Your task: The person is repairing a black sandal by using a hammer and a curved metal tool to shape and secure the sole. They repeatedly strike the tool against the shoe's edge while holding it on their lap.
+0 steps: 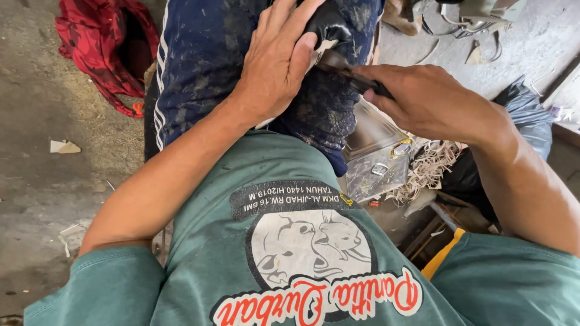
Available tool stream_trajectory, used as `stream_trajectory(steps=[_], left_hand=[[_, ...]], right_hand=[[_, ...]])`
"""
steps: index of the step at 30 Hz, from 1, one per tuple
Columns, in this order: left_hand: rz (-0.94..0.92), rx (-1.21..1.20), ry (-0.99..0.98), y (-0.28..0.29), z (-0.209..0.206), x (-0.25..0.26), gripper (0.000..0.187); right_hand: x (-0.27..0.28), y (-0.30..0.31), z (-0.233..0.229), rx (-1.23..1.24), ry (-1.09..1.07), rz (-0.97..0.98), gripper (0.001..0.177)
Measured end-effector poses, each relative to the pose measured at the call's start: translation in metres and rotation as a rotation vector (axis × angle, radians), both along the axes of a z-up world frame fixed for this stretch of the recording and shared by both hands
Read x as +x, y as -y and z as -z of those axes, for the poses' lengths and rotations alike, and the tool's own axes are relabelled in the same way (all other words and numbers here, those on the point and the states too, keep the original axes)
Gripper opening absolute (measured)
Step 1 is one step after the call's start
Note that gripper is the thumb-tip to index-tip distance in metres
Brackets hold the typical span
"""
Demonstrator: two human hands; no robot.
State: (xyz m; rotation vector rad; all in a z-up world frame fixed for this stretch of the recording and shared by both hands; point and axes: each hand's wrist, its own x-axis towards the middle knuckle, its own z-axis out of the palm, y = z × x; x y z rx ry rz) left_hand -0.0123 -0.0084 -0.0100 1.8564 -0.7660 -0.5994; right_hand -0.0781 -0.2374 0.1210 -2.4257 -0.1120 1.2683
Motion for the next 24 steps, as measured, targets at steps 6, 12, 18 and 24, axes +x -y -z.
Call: stream_trajectory(steps=[6, 12, 18, 24], left_hand=[[0.064, -0.031, -0.086, -0.004, -0.001, -0.001, 0.053], [0.049, -0.062, -0.089, 0.001, -0.011, -0.002, 0.049], [0.033, 0.108, 0.097, 0.015, -0.026, -0.022, 0.045], [-0.001, 0.103, 0.076, 0.013, -0.017, -0.019, 0.043]], right_hand=[[0.025, 0.028, 0.012, 0.096, -0.191, 0.013, 0.053], [0.017, 0.040, 0.000, 0.072, -0.166, 0.080, 0.017], [-0.002, 0.034, -0.028, -0.265, -0.001, -0.206, 0.048], [-0.023, 0.031, -0.026, -0.641, 0.420, -0.694, 0.029]])
